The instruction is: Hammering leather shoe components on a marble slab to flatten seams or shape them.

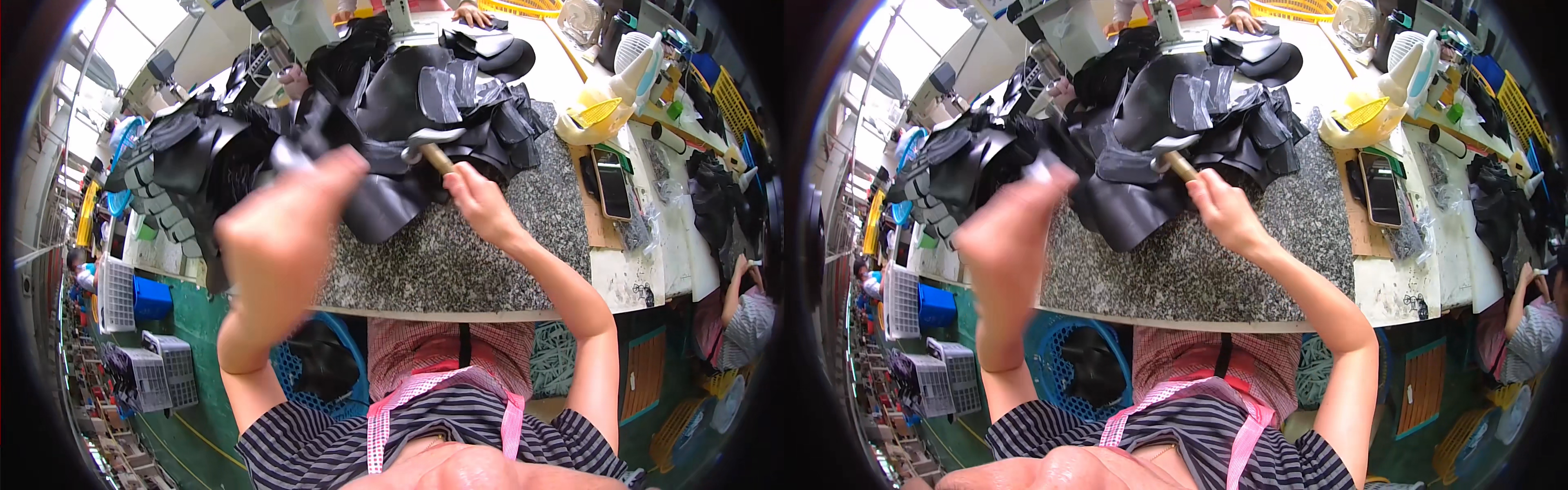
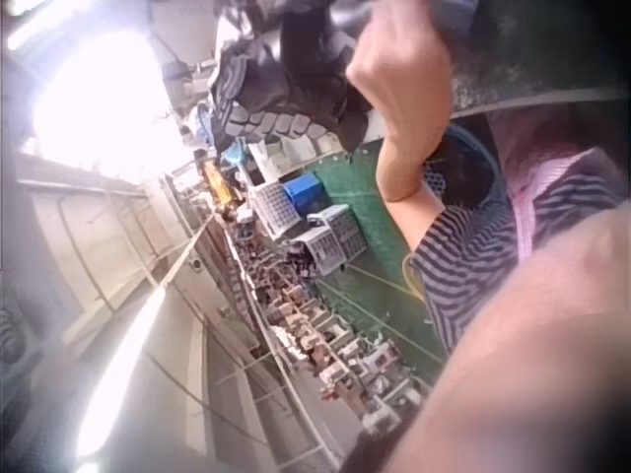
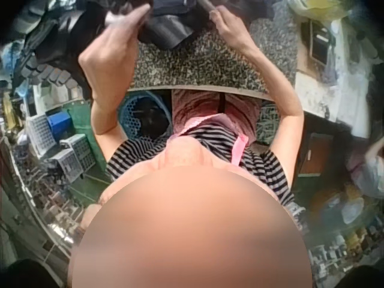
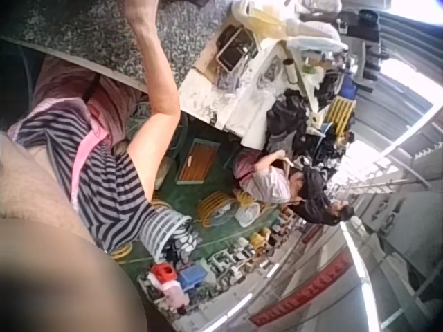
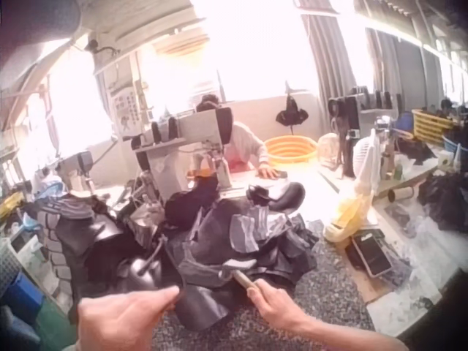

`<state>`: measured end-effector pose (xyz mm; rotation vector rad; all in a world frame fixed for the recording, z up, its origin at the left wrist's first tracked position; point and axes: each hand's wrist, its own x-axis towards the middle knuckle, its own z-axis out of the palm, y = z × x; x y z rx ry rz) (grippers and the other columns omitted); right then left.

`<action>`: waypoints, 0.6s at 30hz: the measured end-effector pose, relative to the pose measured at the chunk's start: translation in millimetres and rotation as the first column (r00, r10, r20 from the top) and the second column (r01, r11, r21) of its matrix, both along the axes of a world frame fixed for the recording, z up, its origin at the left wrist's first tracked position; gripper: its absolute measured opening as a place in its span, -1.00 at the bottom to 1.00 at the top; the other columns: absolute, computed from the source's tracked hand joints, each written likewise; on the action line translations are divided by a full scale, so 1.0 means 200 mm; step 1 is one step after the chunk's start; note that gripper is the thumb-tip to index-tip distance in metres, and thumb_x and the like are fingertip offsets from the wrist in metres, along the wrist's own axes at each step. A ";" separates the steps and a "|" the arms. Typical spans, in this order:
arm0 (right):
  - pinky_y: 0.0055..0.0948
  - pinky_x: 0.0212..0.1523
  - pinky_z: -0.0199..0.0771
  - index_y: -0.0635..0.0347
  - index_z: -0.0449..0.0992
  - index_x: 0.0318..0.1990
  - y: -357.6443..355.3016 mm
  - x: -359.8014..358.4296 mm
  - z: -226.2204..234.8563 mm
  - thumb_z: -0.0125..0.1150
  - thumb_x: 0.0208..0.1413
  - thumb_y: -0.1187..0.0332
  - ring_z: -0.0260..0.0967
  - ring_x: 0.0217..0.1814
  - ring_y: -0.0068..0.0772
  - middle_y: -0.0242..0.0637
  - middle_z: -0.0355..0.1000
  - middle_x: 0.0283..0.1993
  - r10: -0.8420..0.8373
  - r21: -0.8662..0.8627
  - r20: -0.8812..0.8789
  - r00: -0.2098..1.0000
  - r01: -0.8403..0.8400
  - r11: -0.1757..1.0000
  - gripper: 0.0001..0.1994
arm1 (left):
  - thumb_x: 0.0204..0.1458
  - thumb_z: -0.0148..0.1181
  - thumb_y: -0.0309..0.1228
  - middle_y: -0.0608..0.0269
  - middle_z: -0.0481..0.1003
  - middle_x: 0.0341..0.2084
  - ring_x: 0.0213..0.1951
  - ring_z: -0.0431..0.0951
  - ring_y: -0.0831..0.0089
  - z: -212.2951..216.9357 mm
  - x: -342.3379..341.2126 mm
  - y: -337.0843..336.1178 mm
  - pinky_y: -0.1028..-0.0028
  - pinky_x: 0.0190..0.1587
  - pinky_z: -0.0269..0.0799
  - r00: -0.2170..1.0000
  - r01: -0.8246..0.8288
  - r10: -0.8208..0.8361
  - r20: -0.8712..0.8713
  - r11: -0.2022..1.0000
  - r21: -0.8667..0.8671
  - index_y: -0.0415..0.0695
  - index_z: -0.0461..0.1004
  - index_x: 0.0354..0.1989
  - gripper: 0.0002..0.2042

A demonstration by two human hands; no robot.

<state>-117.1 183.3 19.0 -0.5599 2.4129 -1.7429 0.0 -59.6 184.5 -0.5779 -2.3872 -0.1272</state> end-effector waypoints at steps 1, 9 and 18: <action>-0.25 -0.43 0.34 0.21 0.43 -0.04 0.06 0.04 0.00 -0.02 0.52 0.12 0.39 -0.48 -0.40 -0.26 0.43 -0.48 -0.032 -0.016 0.008 0.999 0.032 0.999 -0.69 | -0.02 0.23 -0.59 0.04 0.68 -0.06 -0.27 0.74 0.27 -0.10 0.11 0.07 0.40 -0.30 0.64 0.972 0.085 -0.065 0.227 0.993 -0.082 -0.22 0.57 0.13 -0.55; -0.54 -0.47 0.15 0.17 0.46 -0.08 0.67 0.54 0.00 -0.05 0.54 0.14 0.14 -0.49 -0.72 -0.56 0.24 -0.47 -0.172 -0.028 0.295 0.940 0.189 0.982 -0.71 | 0.12 0.37 -0.06 0.12 0.68 -0.14 -0.15 0.62 0.30 -0.87 0.24 0.61 0.38 -0.27 0.64 0.818 0.276 -0.394 0.419 0.908 0.314 -0.23 0.66 -0.08 -0.56; -0.38 -0.42 0.29 0.33 0.45 0.10 0.85 0.87 0.04 0.02 0.50 0.21 0.30 -0.49 -0.49 -0.27 0.38 -0.49 -0.199 0.207 0.273 0.941 0.144 0.968 -0.68 | -0.03 0.48 -0.22 0.19 0.46 -0.06 0.08 0.46 0.16 -0.92 -0.02 0.47 0.19 0.11 0.44 0.846 0.259 -0.308 0.435 0.951 0.169 -0.15 0.48 0.09 -0.47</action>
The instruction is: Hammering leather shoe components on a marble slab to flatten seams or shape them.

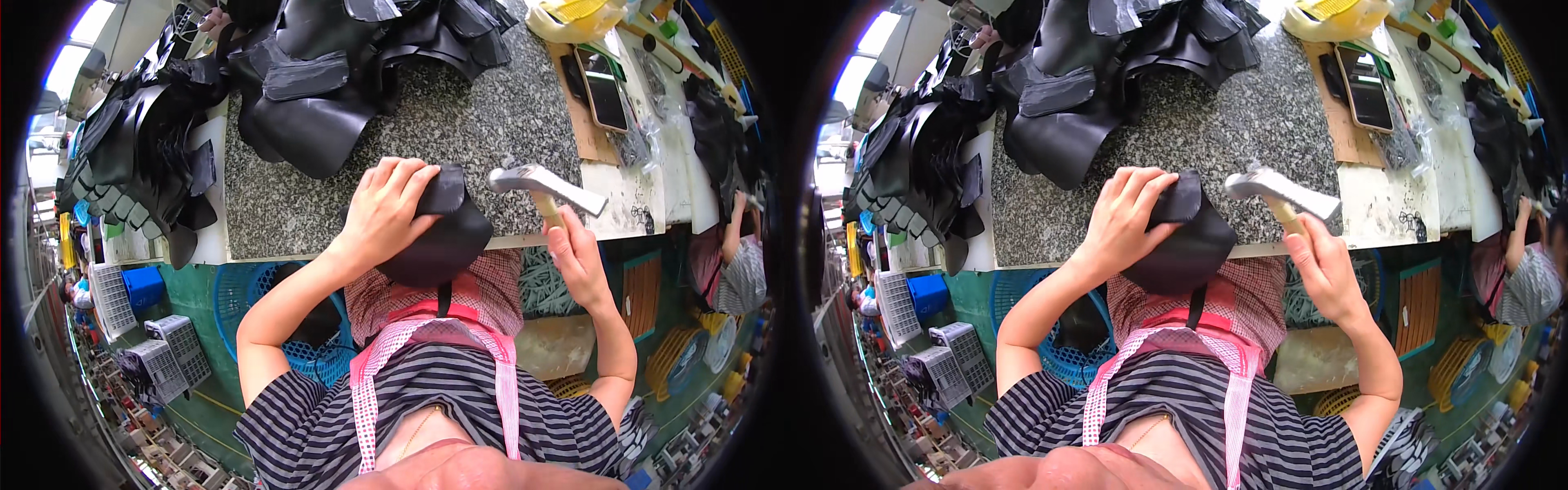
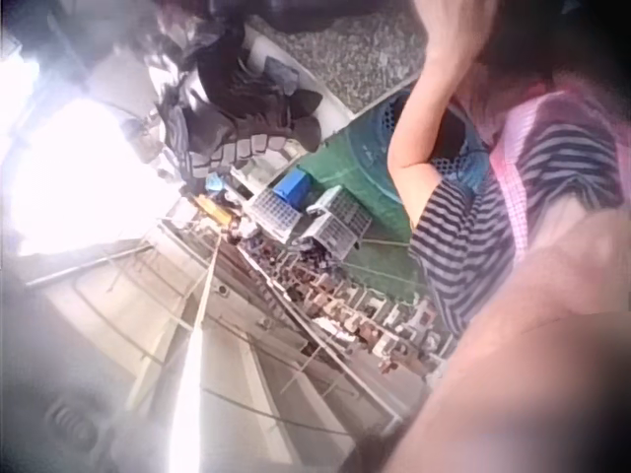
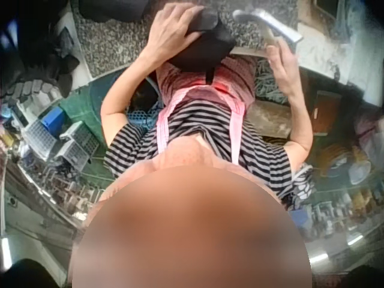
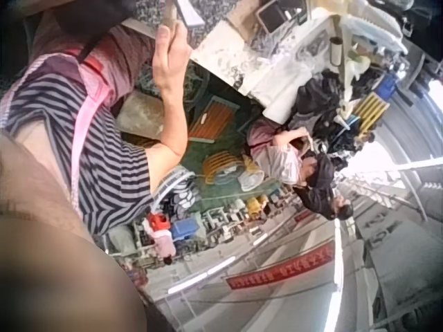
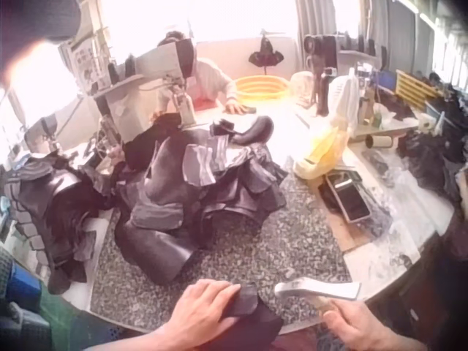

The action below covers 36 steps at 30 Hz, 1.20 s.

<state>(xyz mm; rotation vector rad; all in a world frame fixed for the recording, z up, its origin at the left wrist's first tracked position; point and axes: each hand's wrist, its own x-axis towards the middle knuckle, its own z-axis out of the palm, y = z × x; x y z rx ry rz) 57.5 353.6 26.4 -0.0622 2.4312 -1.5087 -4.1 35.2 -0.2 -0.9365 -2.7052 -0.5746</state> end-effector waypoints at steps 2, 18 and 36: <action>-0.27 -0.37 0.35 0.36 0.44 0.17 -0.01 0.01 0.03 0.06 0.47 0.25 0.37 -0.48 -0.31 -0.13 0.42 -0.48 0.109 0.059 -0.023 0.994 -0.107 0.992 -0.66 | 0.03 0.43 -0.29 0.22 0.50 -0.16 -0.01 0.53 0.20 0.00 -0.05 0.01 0.25 0.00 0.51 0.999 0.032 -0.031 0.020 0.999 -0.042 -0.14 0.54 0.02 -0.60; 0.05 -0.34 0.41 0.25 0.38 -0.02 -0.17 -0.08 0.06 0.07 0.44 0.29 0.51 -0.34 0.29 0.09 0.48 -0.46 0.321 0.132 0.066 0.945 -0.327 0.936 -0.80 | 0.00 0.47 -0.50 0.15 0.62 -0.28 -0.21 0.68 0.11 0.04 -0.05 0.04 0.32 -0.12 0.58 0.879 -0.085 -0.013 0.477 0.979 0.184 -0.11 0.67 -0.11 -0.75; 0.12 -0.24 0.40 0.26 0.34 0.29 -0.13 -0.08 0.03 -0.02 0.47 0.28 0.49 -0.27 0.37 0.22 0.50 -0.36 0.285 0.125 -0.022 0.958 -0.281 0.952 -0.64 | -0.04 0.52 -0.32 0.16 0.71 -0.25 -0.18 0.73 0.22 0.01 -0.08 0.03 0.33 -0.05 0.60 0.783 -0.338 0.109 0.613 0.901 0.271 -0.10 0.75 -0.24 -0.79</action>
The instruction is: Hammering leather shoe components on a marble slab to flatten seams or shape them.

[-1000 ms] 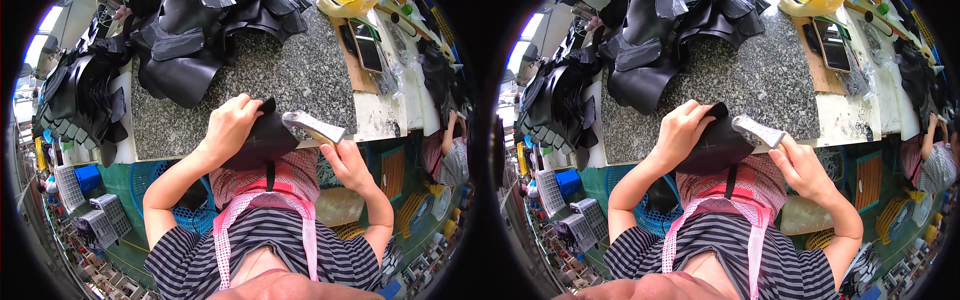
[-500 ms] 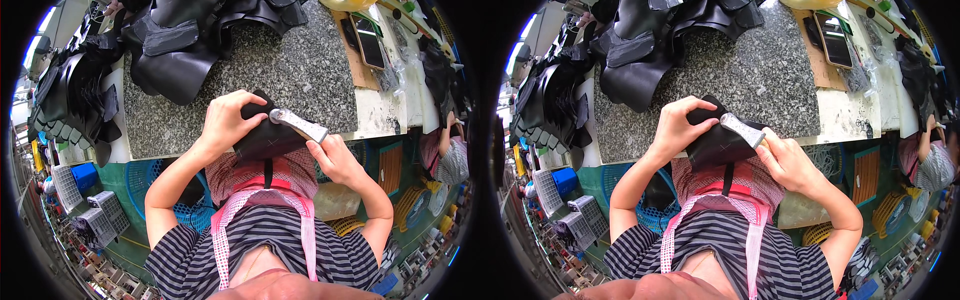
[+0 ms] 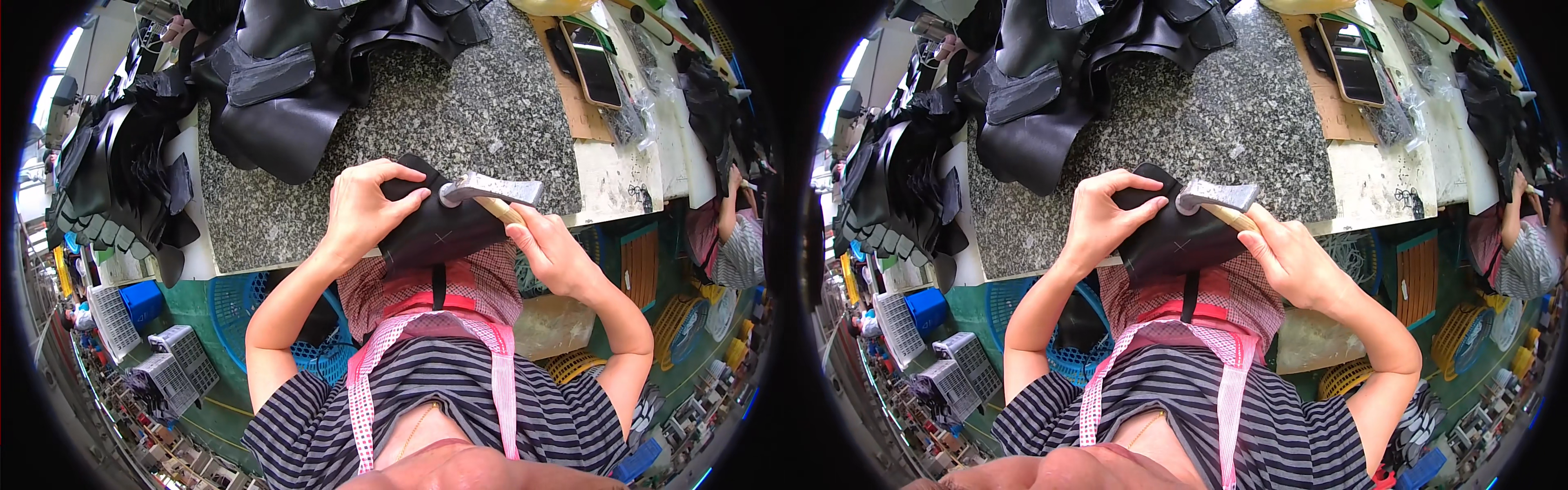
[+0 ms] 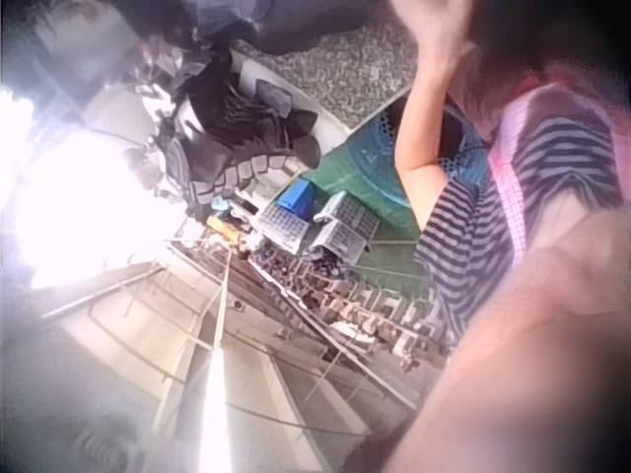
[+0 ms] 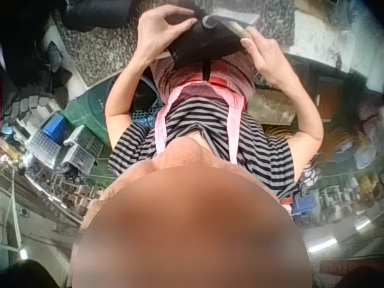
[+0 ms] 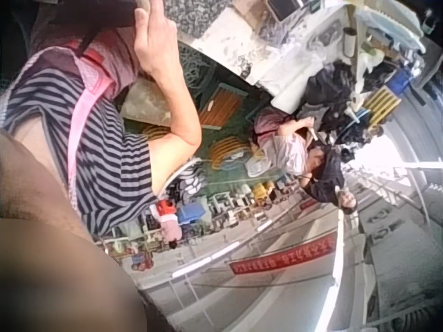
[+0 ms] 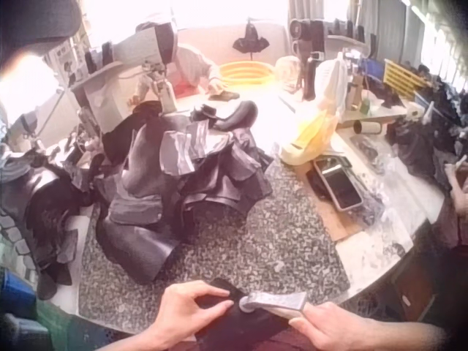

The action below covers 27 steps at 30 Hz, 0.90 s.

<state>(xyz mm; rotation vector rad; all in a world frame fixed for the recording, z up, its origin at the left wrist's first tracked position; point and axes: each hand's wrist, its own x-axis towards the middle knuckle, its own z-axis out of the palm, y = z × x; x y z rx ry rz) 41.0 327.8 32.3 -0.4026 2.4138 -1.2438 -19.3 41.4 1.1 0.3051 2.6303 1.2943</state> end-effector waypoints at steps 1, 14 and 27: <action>0.13 -0.25 0.39 0.26 0.35 0.25 0.00 0.00 0.00 -0.02 0.47 0.27 0.48 -0.27 0.38 0.23 0.49 -0.36 -0.003 0.000 -0.001 1.000 0.003 1.000 -0.66 | -0.04 0.52 -0.32 0.16 0.71 -0.25 -0.17 0.73 0.22 0.00 0.00 0.00 0.33 -0.05 0.60 1.000 0.001 -0.001 -0.024 1.000 0.008 -0.11 0.75 -0.23 -0.78; 0.10 -0.29 0.41 0.30 0.33 -0.01 -0.02 -0.12 0.12 0.02 0.47 0.25 0.52 -0.30 0.32 0.16 0.47 -0.44 -0.031 0.110 -0.071 0.997 0.038 0.993 -0.76 | -0.07 0.55 -0.23 0.12 0.72 -0.22 -0.13 0.72 0.17 0.05 -0.02 0.01 0.29 -0.01 0.59 0.998 -0.008 0.015 0.056 0.991 -0.130 -0.07 0.75 -0.21 -0.72; 0.10 -0.35 0.42 0.30 0.32 0.00 -0.08 -0.12 0.06 0.04 0.45 0.32 0.52 -0.33 0.30 0.14 0.48 -0.46 0.040 0.115 -0.228 0.973 -0.014 0.993 -0.80 | -0.08 0.55 -0.20 0.13 0.72 -0.24 -0.13 0.71 0.15 0.07 -0.02 0.01 0.26 0.01 0.58 0.999 0.002 0.007 0.051 0.987 -0.163 -0.06 0.74 -0.23 -0.72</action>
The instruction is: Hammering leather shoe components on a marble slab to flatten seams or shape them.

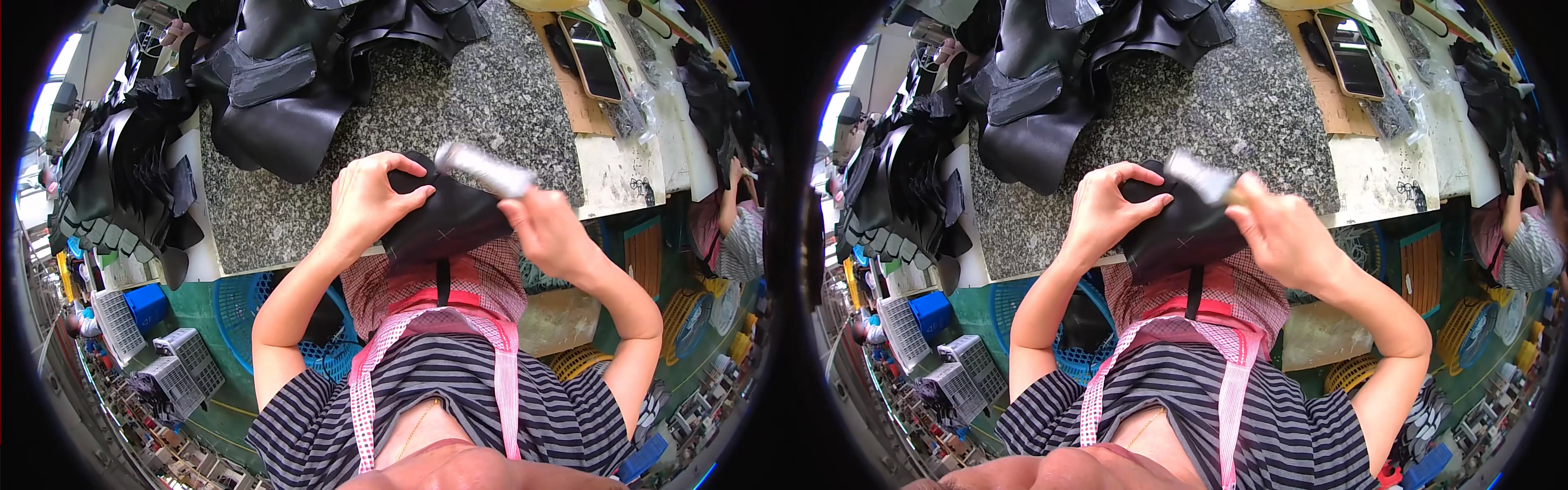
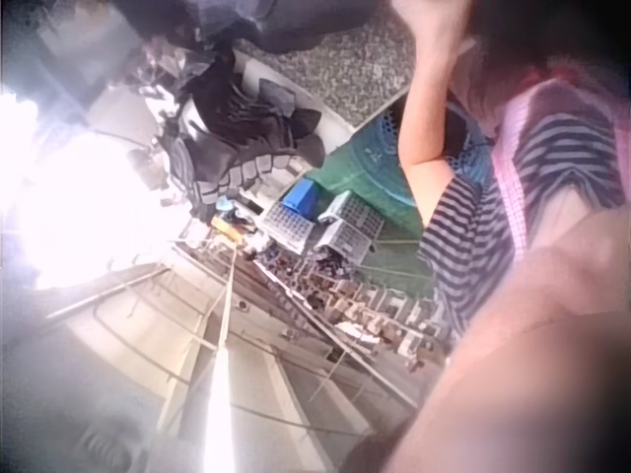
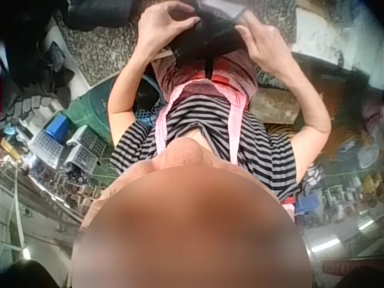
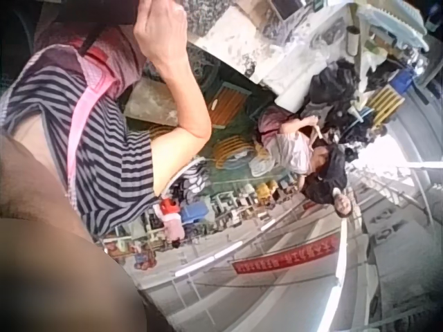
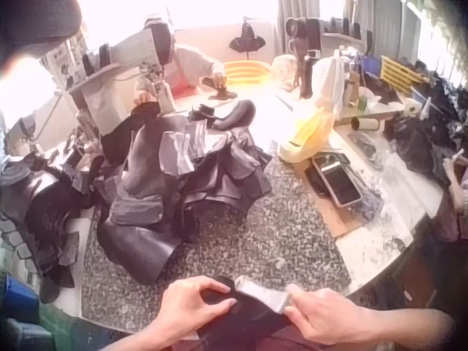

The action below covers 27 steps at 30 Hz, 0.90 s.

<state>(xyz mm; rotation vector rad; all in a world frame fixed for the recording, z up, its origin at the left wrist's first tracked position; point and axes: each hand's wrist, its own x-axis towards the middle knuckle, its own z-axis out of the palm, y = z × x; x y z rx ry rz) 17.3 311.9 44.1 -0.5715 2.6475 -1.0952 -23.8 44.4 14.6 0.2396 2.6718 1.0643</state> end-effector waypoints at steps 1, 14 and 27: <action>0.09 -0.36 0.42 0.30 0.33 0.00 -0.01 0.00 -0.01 0.04 0.45 0.33 0.52 -0.35 0.29 0.13 0.48 -0.47 0.082 0.068 0.087 0.993 -0.089 0.994 -0.80 | -0.08 0.55 -0.20 0.14 0.72 -0.23 -0.13 0.71 0.15 0.00 0.00 0.00 0.26 0.00 0.58 1.000 0.004 -0.004 0.008 1.000 -0.013 -0.06 0.74 -0.23 -0.72; 0.17 -0.33 0.44 0.30 0.30 -0.05 -0.04 0.02 -0.05 0.09 0.43 0.28 0.51 -0.32 0.37 0.17 0.49 -0.45 0.005 0.028 0.147 0.989 -0.009 1.000 -0.76 | -0.12 0.57 -0.31 0.14 0.66 -0.21 -0.12 0.69 0.18 -0.01 0.12 -0.08 0.31 -0.01 0.57 0.991 0.003 -0.007 -0.130 1.000 -0.031 -0.13 0.63 -0.14 -0.64; 0.10 -0.37 0.46 0.29 0.29 -0.08 -0.06 0.01 -0.01 0.11 0.41 0.31 0.52 -0.35 0.30 0.13 0.49 -0.47 -0.007 0.010 -0.108 0.994 0.008 1.000 -0.78 | -0.06 0.51 -0.30 0.18 0.62 -0.27 -0.27 0.65 0.15 -0.03 0.13 -0.08 0.23 -0.15 0.53 0.995 0.031 -0.031 -0.098 1.000 0.001 -0.10 0.63 -0.20 -0.71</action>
